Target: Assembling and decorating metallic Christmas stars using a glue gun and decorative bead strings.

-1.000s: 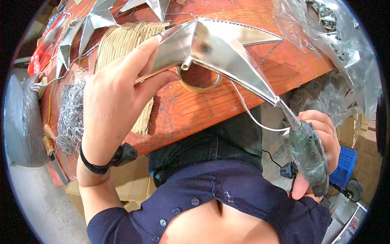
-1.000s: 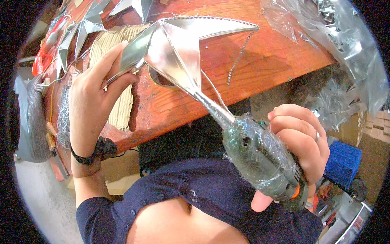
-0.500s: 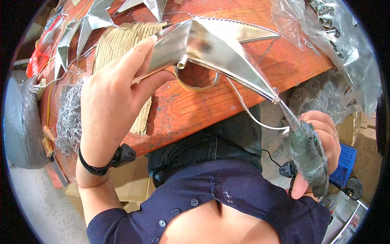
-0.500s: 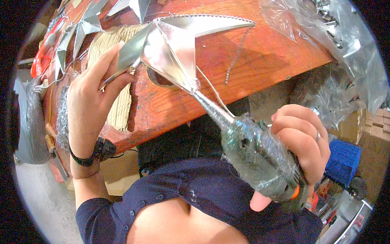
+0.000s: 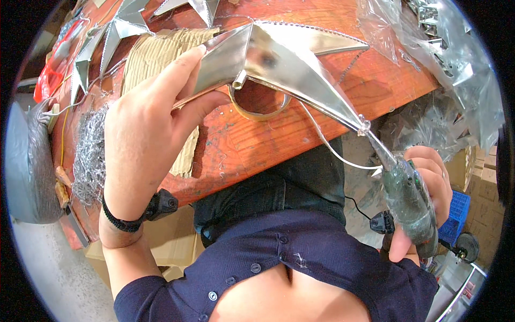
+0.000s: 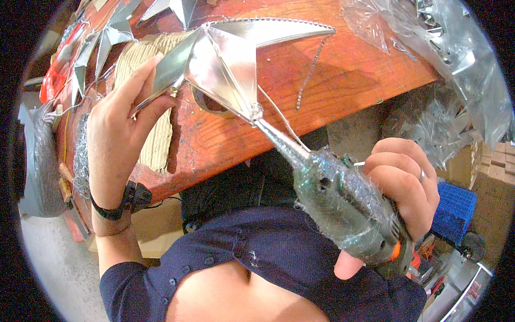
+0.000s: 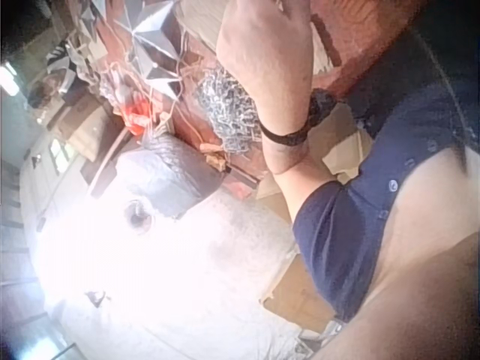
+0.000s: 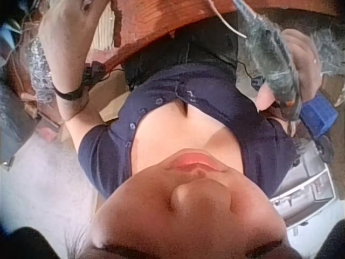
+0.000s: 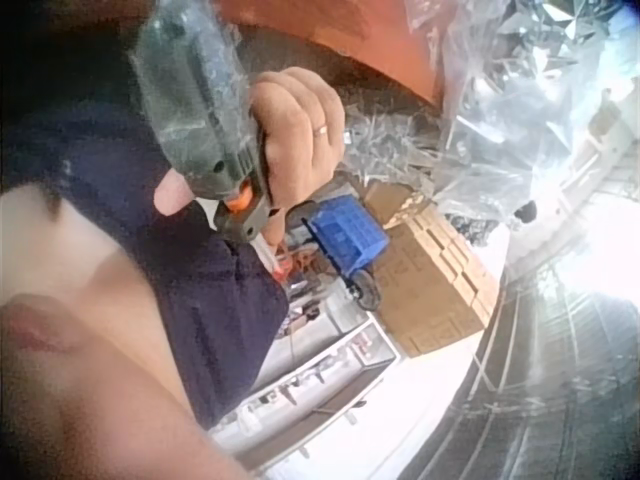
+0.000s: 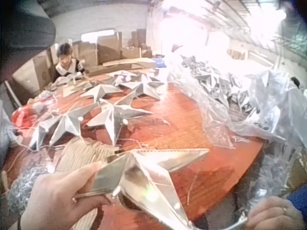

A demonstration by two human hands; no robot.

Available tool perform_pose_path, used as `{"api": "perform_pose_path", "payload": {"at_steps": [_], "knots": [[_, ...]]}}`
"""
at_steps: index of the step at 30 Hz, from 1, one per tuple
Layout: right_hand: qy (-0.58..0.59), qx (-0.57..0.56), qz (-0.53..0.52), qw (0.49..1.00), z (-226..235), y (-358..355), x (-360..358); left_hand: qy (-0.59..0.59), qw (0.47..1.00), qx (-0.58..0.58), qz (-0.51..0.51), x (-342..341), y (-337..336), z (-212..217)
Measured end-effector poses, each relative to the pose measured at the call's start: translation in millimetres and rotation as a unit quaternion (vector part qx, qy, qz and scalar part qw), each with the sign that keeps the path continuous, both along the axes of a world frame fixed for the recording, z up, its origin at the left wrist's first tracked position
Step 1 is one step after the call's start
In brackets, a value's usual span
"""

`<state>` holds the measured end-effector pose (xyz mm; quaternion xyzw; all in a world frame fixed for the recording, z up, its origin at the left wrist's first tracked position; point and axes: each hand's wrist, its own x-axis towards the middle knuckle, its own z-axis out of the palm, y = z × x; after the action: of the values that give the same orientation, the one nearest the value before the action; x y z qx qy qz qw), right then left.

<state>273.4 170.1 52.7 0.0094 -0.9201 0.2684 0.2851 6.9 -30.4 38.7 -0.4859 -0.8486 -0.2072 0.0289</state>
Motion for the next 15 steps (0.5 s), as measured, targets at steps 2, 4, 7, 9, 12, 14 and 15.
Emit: {"api": "perform_pose_path", "payload": {"at_steps": [2,4,7,9,12,14,15], "knots": [[-0.020,0.010,0.023,0.999,4.0,1.7,-2.7,0.000,1.000,-0.002,0.003,0.3,-1.4,-1.8],[-0.034,0.018,0.039,0.999,7.7,0.0,-5.1,0.006,1.000,0.003,0.006,0.5,-2.2,-2.1],[-0.019,0.028,0.020,0.999,7.7,-2.1,-6.0,0.000,1.000,0.001,0.011,0.7,-2.1,-1.8],[-0.038,0.022,0.013,0.999,6.5,0.6,-0.3,0.005,1.000,0.003,0.007,1.0,-1.2,-0.9],[-0.062,0.057,0.053,0.995,11.8,7.0,0.5,0.008,1.000,0.000,0.006,1.2,-1.2,-0.2],[-0.057,0.061,0.062,0.995,11.7,1.2,-5.1,0.007,1.000,-0.006,0.011,1.3,-3.4,-2.6],[-0.051,0.057,0.057,0.995,12.8,0.1,-5.4,0.011,1.000,-0.007,0.012,0.5,-3.4,-2.9]]}}
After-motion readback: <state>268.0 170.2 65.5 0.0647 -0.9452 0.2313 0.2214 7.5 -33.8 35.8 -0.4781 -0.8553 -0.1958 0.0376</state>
